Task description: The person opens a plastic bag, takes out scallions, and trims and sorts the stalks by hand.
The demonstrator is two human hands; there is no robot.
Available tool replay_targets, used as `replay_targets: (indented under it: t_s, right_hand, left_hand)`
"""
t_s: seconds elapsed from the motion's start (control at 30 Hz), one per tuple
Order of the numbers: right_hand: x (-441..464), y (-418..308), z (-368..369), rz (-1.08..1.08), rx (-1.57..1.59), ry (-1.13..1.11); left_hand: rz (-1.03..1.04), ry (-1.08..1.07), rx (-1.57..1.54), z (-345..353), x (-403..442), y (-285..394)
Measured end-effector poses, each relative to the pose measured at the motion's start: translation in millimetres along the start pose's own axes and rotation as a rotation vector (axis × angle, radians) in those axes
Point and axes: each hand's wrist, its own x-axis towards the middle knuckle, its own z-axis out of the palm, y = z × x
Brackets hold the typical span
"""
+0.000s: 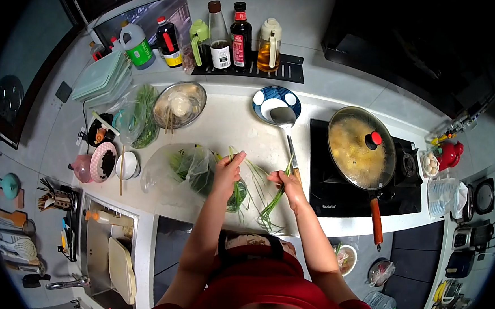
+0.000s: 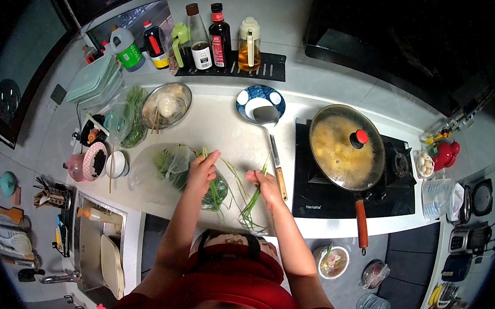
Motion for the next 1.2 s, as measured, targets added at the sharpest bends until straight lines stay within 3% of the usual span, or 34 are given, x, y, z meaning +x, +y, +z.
replay_targets:
  t_s: [0.07, 0.27, 0.37, 0.47, 0.5, 0.8, 0.9, 0.97, 1.1, 1.2]
  right_hand:
    - [0, 2, -1, -0.048, -0.043, 0.1]
    - [-6, -5, -7, -0.122, 0.01, 0.041]
    - [-15, -15, -3, -0.025, 0.183, -0.075]
    - [-16, -16, 1, 0.04, 0.284, -0.211]
    - [-16, -17, 3, 0.035, 0.285, -0.257]
    - [-28, -24, 28, -0.084, -0.079, -0.364]
    - [-17, -6, 18, -0.042, 0.055, -0.243]
    - [-18, -6, 14, -0.041, 0.182, -0.221]
    - [-23, -16, 20, -0.075, -0.021, -0.14]
    - [-17, -6, 27, -0.273, -0.064, -0.141]
  left_hand:
    - [0.114, 0.088, 0.068, -1, 1, 0]
    - [0.557, 0.397, 0.407, -21, 17, -12]
    - [0.622, 0.348, 0.49, -23, 16, -13]
    - [0.463, 0.172, 0.577, -24, 21, -31]
    - [0.532, 0.21, 0.753, -21, 17, -30]
    - [0.069, -0.243, 0.279, 20, -16, -39]
    - [0.061, -0.194, 0.127, 27, -24, -31]
    - [0.054, -0.218, 0.245, 23, -26, -24]
    - [0.025, -0.241, 0.266, 19, -28, -25]
    - [0.08, -0.233, 0.246, 19, -26, -34]
